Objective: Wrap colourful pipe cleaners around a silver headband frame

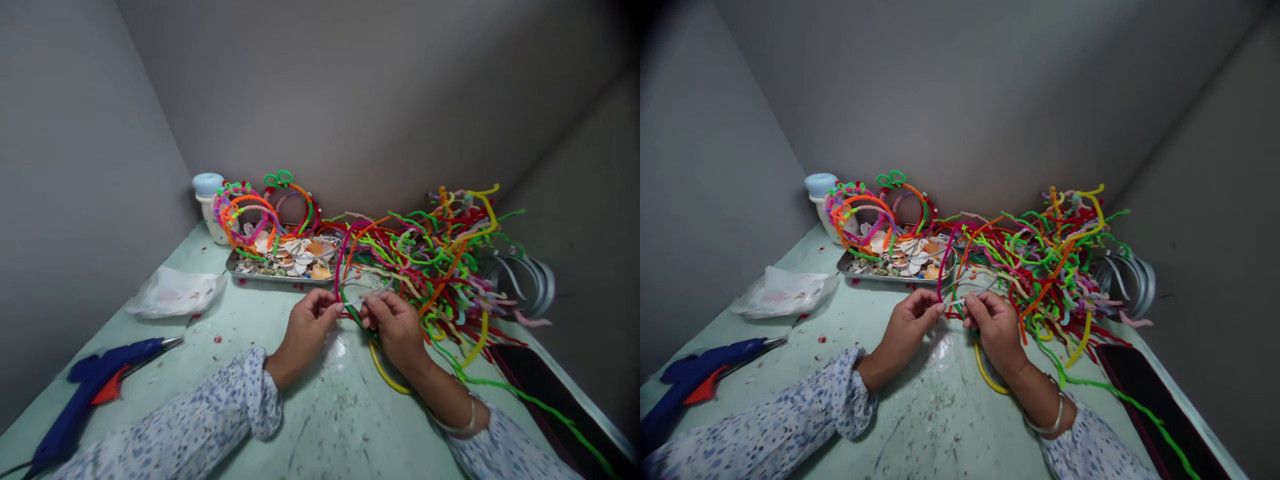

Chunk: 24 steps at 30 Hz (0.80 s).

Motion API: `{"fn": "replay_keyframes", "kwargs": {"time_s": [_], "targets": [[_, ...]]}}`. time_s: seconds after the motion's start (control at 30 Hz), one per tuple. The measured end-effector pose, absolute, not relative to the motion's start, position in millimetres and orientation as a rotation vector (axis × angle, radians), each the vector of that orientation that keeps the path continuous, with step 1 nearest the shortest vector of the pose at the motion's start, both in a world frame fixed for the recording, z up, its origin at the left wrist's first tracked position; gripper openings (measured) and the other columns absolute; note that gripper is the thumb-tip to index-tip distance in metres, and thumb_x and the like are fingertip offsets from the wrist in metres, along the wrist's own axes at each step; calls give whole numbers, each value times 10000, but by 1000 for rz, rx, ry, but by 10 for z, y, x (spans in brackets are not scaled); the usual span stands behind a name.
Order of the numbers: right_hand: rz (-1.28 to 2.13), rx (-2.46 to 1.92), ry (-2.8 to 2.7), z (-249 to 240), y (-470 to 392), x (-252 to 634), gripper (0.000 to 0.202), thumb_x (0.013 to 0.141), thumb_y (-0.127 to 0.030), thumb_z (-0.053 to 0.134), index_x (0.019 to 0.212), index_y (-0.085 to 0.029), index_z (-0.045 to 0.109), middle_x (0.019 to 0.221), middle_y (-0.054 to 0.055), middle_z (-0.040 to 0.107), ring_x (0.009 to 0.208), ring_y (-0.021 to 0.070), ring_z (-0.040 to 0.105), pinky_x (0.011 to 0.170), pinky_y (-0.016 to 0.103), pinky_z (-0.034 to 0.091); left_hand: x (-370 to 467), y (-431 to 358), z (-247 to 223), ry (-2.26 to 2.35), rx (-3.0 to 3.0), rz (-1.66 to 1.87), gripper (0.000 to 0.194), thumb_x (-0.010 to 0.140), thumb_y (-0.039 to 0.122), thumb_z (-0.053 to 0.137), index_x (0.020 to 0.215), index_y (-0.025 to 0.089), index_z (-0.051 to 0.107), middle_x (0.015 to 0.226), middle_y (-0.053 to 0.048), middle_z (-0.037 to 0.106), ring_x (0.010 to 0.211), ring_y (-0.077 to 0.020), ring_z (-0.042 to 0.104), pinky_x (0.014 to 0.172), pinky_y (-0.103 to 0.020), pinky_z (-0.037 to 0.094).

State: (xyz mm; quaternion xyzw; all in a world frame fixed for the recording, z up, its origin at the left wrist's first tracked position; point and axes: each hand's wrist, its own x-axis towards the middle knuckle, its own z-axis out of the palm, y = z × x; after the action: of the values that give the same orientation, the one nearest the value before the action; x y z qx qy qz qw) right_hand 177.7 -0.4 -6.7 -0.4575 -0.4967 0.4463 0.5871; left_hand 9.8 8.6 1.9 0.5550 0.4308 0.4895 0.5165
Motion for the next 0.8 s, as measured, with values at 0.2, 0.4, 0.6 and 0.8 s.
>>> {"fn": "replay_keyframes", "kwargs": {"time_s": [0.2,0.4,0.6,0.8], "targets": [[1087,-1056,-1130,-72,1,1761,296,850,-452,660,742,-176,659,610,-7,627,508,99,518,489,216,408,95,74,2,1109,1499,1369,116,831,261,664,804,178,587,769,10,576,694,-113,524,649,-238,427],[1158,-1009,-1054,-94,0,1745,273,838,-434,677,748,-176,666,617,-5,631,501,94,524,476,204,412,66,57,70,1097,1684,1442,35,833,197,659,815,180,683,844,-28,638,799,-144,591,655,-235,459],[1186,-977,-1018,-83,-7,1741,266,828,-431,688,756,-176,669,625,-4,633,504,91,535,463,194,412,44,61,81,1073,1761,1492,71,815,141,672,831,186,725,846,-37,662,795,-142,603,643,-231,477],[1203,-960,-1009,-89,-9,1744,261,826,-427,694,767,-173,676,624,-6,638,496,83,535,462,184,414,42,70,81,1063,1763,1504,67,814,156,687,836,187,744,838,-43,670,787,-142,609,654,-239,494]]}}
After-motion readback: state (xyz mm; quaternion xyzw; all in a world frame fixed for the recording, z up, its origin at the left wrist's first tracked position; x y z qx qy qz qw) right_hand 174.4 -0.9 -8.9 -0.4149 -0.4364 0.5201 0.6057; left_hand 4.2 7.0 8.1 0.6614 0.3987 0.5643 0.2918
